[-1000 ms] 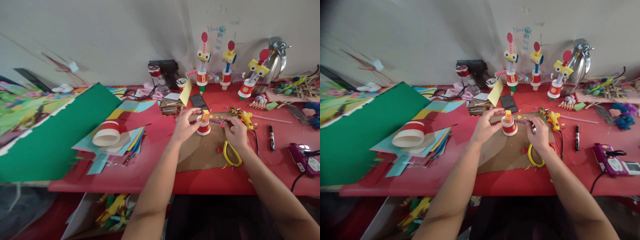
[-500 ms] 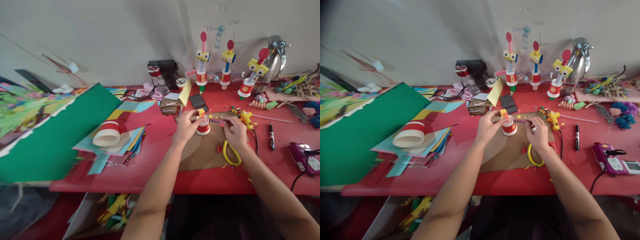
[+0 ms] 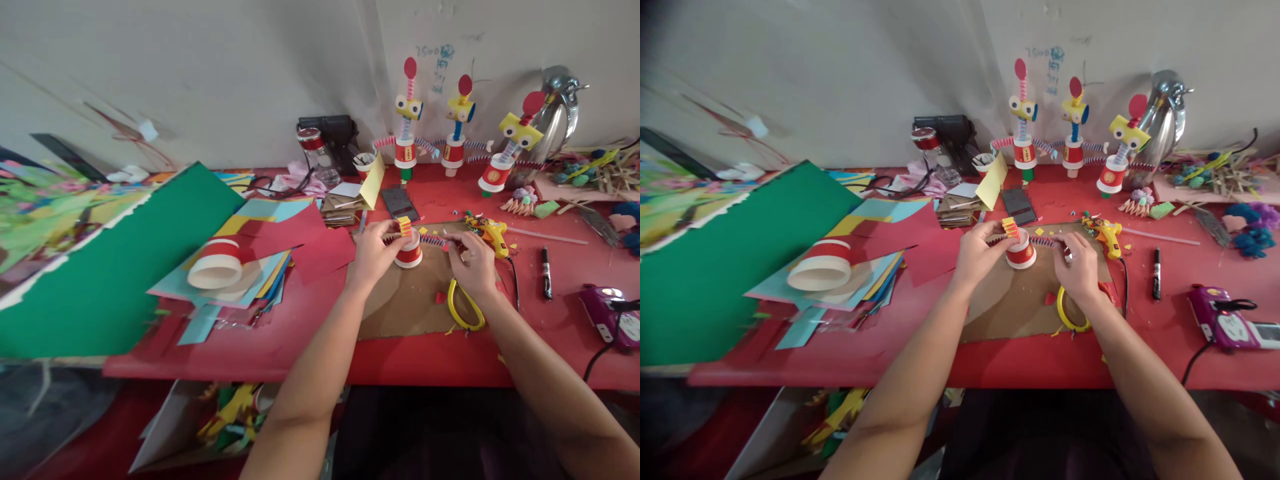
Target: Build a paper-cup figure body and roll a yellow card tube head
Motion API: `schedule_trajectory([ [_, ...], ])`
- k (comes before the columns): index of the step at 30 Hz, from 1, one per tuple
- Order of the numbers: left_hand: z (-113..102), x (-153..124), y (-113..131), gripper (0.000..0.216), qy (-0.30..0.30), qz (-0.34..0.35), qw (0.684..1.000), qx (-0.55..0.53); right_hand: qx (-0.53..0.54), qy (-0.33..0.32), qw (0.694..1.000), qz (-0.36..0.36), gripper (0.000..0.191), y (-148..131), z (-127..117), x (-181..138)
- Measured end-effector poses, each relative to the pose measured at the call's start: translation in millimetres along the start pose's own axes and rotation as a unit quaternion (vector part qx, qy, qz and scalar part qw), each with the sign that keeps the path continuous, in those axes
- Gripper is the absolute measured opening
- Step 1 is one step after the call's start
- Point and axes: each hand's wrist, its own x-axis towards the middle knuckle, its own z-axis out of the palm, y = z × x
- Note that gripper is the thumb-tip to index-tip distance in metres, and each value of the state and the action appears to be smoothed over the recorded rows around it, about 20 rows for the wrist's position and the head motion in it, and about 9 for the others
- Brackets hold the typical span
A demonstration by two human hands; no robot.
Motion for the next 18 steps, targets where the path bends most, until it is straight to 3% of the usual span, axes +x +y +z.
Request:
schedule_trajectory([
  [8, -21, 0, 3, 0.035, -0.021, 0.001, 0.999, -0.030, -0.002, -0.001, 1.000, 0.013, 0.022, -1, 0, -1],
  [12, -31, 1, 3, 0.028, 0.026, 0.001, 0.996, -0.085, 0.003, 0.003, 1.000, 0.016, 0.021, -1, 0, -1],
  [15, -27, 1, 6, 0.026, 0.029, 0.026, 0.998, -0.055, 0.002, -0.002, 1.000, 0.007, 0.021, -1, 0, -1],
  [18, -14, 1, 10, 0.037, 0.016, 0.067, 0.997, 0.021, 0.001, -0.001, 1.000, 0.005, 0.021, 0, 0, -1],
])
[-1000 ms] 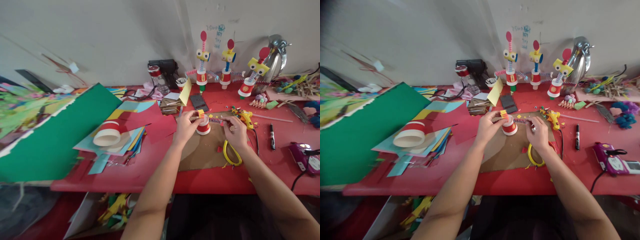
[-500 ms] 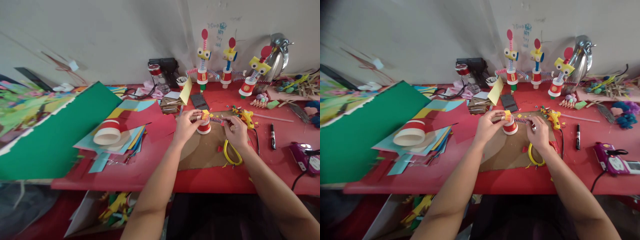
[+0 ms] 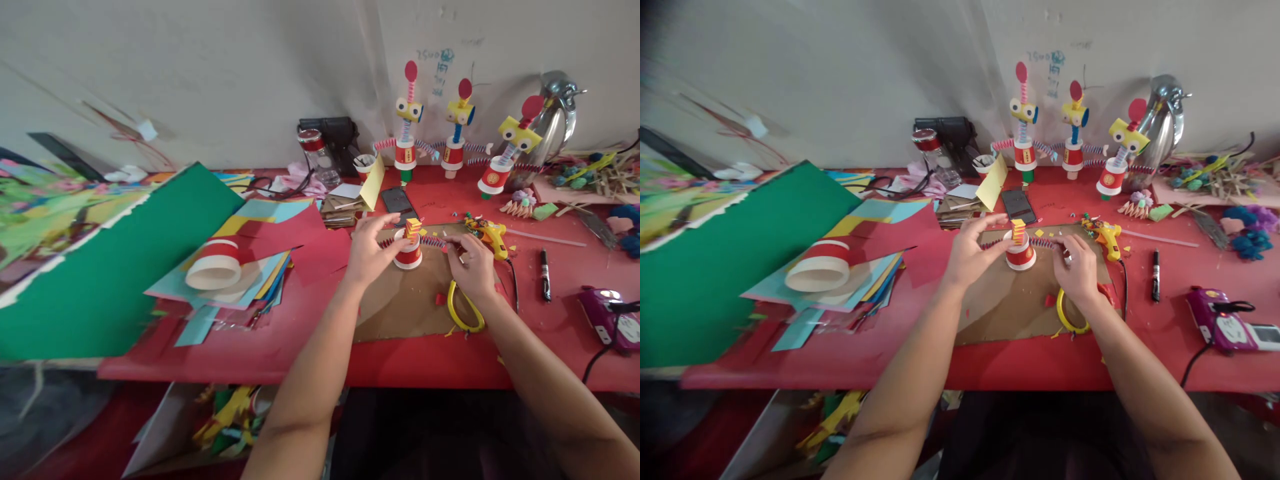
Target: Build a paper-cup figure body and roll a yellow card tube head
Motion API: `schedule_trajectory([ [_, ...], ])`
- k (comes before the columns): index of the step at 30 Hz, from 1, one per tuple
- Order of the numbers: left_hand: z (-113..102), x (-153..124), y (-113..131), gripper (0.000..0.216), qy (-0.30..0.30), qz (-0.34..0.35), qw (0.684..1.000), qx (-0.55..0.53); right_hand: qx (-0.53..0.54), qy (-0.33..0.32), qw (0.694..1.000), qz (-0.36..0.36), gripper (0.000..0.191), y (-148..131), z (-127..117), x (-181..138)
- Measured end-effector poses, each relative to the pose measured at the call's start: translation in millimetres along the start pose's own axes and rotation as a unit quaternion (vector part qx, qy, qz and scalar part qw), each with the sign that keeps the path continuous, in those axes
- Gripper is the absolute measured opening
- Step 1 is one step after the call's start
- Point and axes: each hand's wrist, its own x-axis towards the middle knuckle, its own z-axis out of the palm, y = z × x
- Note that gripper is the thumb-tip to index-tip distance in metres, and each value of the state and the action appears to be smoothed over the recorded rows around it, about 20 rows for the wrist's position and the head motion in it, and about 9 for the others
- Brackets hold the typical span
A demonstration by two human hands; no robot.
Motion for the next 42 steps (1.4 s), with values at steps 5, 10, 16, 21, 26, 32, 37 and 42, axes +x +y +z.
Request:
schedule_trajectory([
  [5, 20, -2, 7, 0.021, 0.040, -0.017, 0.997, -0.060, 0.049, 0.001, 0.998, 0.039, 0.016, -3, -1, 0],
  [10, 23, -9, 14, 0.028, -0.008, -0.092, 0.920, -0.381, 0.320, -0.078, 0.929, 0.168, 0.024, -27, 2, 6],
  [16, 24, -15, 11, 0.034, -0.020, -0.062, 0.953, -0.295, 0.336, -0.079, 0.920, 0.184, 0.023, -40, 12, 26],
  [21, 8, -12, 8, 0.034, 0.068, -0.006, 0.996, -0.052, 0.141, -0.084, 0.982, 0.095, 0.023, -31, 15, 50],
  [26, -5, -7, 1, 0.016, 0.162, -0.004, 0.985, -0.054, 0.000, -0.179, 0.984, 0.010, 0.025, -30, 18, 67],
  [32, -5, -1, -8, 0.020, 0.134, -0.063, 0.987, -0.057, -0.008, -0.248, 0.966, -0.072, 0.032, -39, 11, 84],
  [37, 2, -2, -9, 0.036, 0.027, -0.041, 0.998, -0.041, 0.013, -0.288, 0.952, -0.103, 0.040, -40, 12, 86],
  [42, 10, -1, -16, 0.048, -0.016, -0.034, 0.998, -0.052, 0.024, -0.293, 0.949, -0.108, 0.053, -38, 14, 80],
])
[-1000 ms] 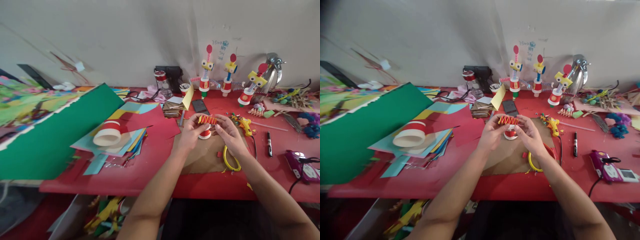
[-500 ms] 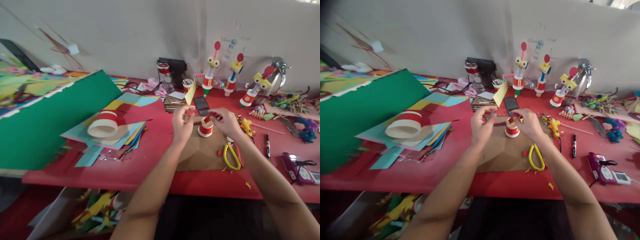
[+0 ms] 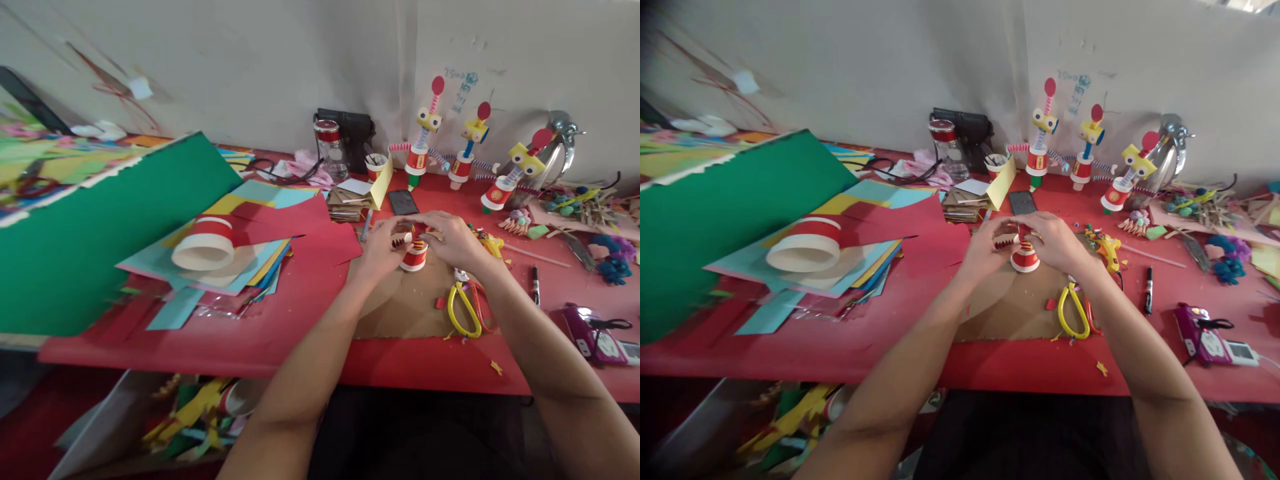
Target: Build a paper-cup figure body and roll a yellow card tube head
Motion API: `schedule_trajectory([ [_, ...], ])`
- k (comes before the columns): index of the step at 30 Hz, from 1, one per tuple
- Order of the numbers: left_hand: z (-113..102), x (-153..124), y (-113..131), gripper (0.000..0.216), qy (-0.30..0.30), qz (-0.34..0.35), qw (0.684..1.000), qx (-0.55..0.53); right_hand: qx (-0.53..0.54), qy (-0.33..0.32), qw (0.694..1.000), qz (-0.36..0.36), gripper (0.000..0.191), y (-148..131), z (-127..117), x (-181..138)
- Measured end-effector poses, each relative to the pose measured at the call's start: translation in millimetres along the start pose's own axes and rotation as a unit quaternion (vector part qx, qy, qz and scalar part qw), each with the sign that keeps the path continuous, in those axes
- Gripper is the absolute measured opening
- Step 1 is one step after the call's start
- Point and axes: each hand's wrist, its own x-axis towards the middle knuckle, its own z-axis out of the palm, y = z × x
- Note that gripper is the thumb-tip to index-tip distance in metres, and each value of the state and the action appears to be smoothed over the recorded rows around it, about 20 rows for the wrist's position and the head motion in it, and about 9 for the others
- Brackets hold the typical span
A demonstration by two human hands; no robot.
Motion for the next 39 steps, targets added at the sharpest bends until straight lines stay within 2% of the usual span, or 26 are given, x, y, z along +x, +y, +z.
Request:
schedule_trajectory([
  [8, 5, -3, -3, 0.040, 0.000, 0.015, 1.000, -0.022, 0.002, 0.028, 1.000, -0.001, 0.052, 6, 10, -6],
  [12, 8, -4, -3, 0.037, 0.022, 0.019, 1.000, -0.001, 0.006, 0.126, 0.991, 0.038, 0.044, 3, 10, -22],
  [16, 4, -4, 1, 0.038, 0.038, 0.035, 0.997, 0.052, 0.007, 0.239, 0.965, 0.107, 0.028, 6, 12, -51],
  [20, -2, -3, 5, 0.038, 0.038, 0.046, 0.993, 0.101, 0.018, 0.276, 0.950, 0.146, 0.023, 15, 20, -75],
  [23, -6, -3, 4, 0.044, 0.026, 0.043, 0.994, 0.098, 0.016, 0.285, 0.944, 0.164, 0.023, 20, 25, -83],
  [26, -6, -3, 1, 0.051, 0.019, 0.036, 0.996, 0.076, 0.005, 0.279, 0.947, 0.161, 0.024, 20, 28, -84],
  [29, -3, -3, 1, 0.041, 0.024, 0.036, 0.998, 0.034, 0.002, 0.272, 0.951, 0.147, 0.025, 19, 27, -81],
  [31, -2, -4, 5, 0.035, 0.046, 0.025, 0.998, -0.030, 0.001, 0.272, 0.952, 0.141, 0.024, 18, 24, -79],
  [33, -3, -5, 10, 0.037, 0.074, 0.004, 0.989, -0.130, -0.012, 0.251, 0.956, 0.151, 0.024, 15, 17, -83],
  [35, -7, -7, 14, 0.041, 0.078, -0.014, 0.971, -0.224, -0.057, 0.187, 0.964, 0.180, 0.024, 11, 12, -97],
  [37, -11, -8, 17, 0.037, 0.045, -0.025, 0.961, -0.272, -0.141, 0.090, 0.961, 0.220, 0.025, 5, 10, -120],
  [39, -16, -8, 17, 0.030, 0.003, -0.045, 0.958, -0.285, -0.197, 0.032, 0.950, 0.239, 0.026, 0, 12, -147],
])
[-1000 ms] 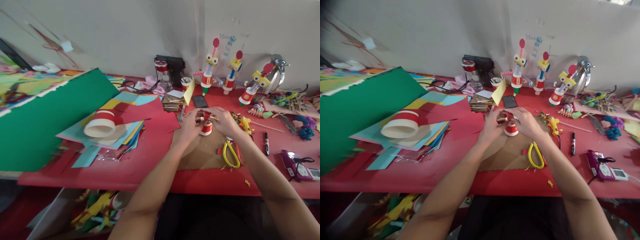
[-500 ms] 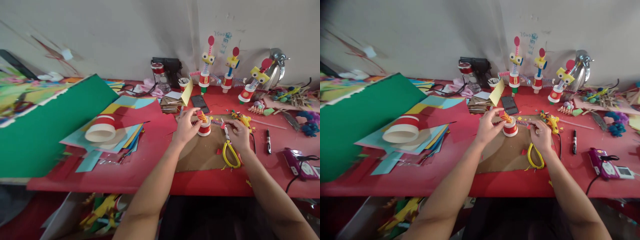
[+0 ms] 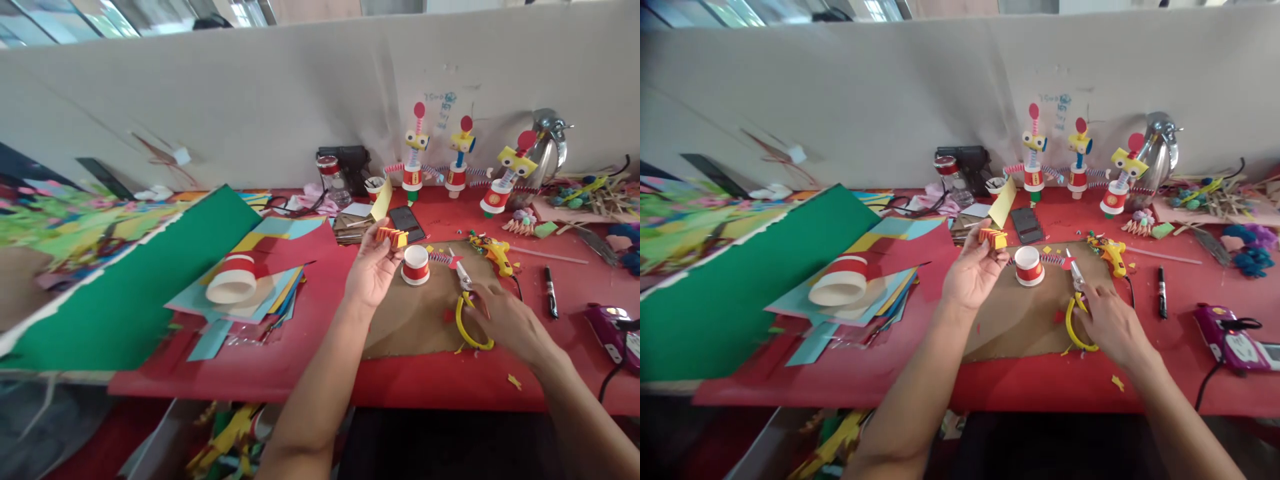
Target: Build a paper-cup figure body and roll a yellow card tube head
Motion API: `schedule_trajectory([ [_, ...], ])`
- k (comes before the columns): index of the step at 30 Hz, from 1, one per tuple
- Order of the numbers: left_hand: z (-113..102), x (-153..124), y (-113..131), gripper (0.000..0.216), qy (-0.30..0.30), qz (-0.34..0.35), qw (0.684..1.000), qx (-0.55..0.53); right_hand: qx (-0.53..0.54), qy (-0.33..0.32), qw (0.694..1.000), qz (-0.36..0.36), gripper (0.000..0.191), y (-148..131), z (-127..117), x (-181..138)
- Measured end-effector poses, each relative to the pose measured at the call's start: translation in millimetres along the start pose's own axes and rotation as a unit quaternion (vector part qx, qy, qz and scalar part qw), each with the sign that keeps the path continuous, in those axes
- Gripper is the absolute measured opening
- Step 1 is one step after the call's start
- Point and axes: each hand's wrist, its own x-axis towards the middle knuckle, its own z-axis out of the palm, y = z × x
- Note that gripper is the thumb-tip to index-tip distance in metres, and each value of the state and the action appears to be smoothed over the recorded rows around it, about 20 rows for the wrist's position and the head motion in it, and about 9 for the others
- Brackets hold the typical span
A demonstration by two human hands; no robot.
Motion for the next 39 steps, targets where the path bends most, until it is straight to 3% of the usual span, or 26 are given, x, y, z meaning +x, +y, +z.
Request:
schedule_trajectory([
  [5, 3, -3, 7, 0.023, -0.021, -0.115, 0.985, -0.128, -0.015, -0.063, 0.998, 0.019, 0.043, 11, 8, -34],
  [10, 19, -8, 26, 0.029, 0.017, -0.244, 0.912, -0.330, 0.023, -0.135, 0.981, 0.135, 0.054, 3, -7, -24],
  [14, 27, -8, 37, 0.032, 0.050, -0.297, 0.866, -0.400, 0.069, -0.078, 0.977, 0.184, 0.055, 10, -28, -44],
  [17, 31, -7, 41, 0.030, 0.071, -0.331, 0.852, -0.398, 0.095, -0.067, 0.973, 0.201, 0.074, 20, -42, -69],
  [21, 37, -7, 43, 0.029, 0.124, -0.378, 0.830, -0.391, 0.238, -0.036, 0.961, 0.135, 0.096, 18, -53, -79],
  [24, 41, -9, 44, 0.033, 0.132, -0.401, 0.827, -0.371, 0.285, -0.012, 0.953, 0.097, 0.086, 3, -51, -64],
  [30, 40, -11, 38, 0.027, 0.093, -0.405, 0.847, -0.333, 0.085, 0.064, 0.994, -0.026, 0.053, -22, -39, -30],
  [33, 38, -13, 35, 0.018, 0.062, -0.396, 0.851, -0.338, 0.026, 0.074, 0.996, -0.046, 0.049, -25, -36, -21],
  [39, 39, -15, 35, 0.024, 0.064, -0.406, 0.843, -0.346, 0.005, 0.089, 0.995, -0.051, 0.051, -23, -38, -7],
])
